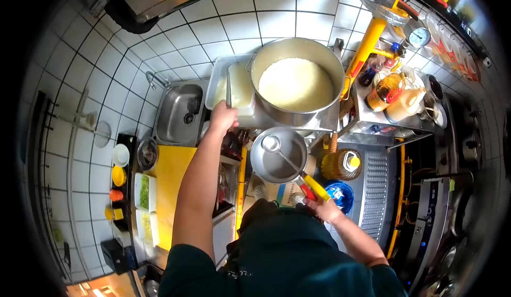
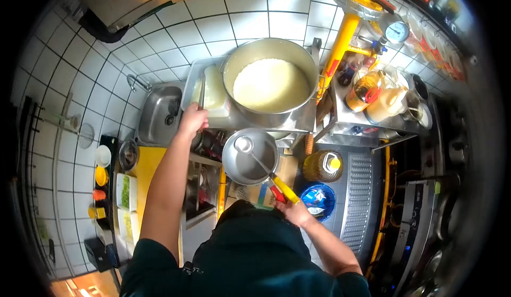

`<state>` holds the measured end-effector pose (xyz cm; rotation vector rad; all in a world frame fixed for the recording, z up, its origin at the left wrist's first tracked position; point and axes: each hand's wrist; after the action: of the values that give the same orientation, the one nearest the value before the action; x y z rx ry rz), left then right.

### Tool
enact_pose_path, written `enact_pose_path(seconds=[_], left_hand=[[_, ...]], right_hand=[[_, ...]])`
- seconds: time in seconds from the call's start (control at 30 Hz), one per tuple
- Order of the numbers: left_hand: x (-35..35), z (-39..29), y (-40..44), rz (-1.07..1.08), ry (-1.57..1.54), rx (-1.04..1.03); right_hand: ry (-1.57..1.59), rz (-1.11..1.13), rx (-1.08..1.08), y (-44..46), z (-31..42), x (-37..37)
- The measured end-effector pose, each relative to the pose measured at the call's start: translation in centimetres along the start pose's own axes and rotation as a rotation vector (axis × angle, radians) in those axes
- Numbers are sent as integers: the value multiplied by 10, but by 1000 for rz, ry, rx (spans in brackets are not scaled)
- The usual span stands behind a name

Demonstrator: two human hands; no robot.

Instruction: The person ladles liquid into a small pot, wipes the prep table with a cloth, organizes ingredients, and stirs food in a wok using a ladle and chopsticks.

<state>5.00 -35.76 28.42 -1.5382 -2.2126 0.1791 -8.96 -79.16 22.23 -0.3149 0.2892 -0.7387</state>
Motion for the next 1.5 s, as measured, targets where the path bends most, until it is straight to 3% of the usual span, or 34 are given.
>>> enact_pose_path(seconds=[0.2, 0.3, 0.57, 0.87, 1.1, 1.43, 1.5], left_hand=[[75, 21, -17, 310, -716, 35], [85, 5, -40, 295, -792, 145], [111, 35, -55, 479, -1126, 133], [114, 33, -92, 493, -1172, 168], [107, 23, -126, 456, -1018, 84], [112, -17, -218, 443, -1024, 98], [110, -13, -238, 433, -1017, 119]], right_hand=[[24, -30, -180, 38, 38, -47], [-2, -80, -196, 53, 51, -72], [-34, -65, -216, 80, 66, -101], [-33, -109, -194, 95, 66, -98], [30, -62, -208, 108, 44, -79], [-130, 5, -260, 118, 20, -61], [-15, -7, -259, 112, 33, -65]])
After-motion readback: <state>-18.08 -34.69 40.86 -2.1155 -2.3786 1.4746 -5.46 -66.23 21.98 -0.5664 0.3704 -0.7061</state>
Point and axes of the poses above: each hand's wrist, its own y-axis towards the middle knuckle, its own x-axis out of the back of the hand, z = x × y, and after that the axes turned 10 degrees about z, right-handed
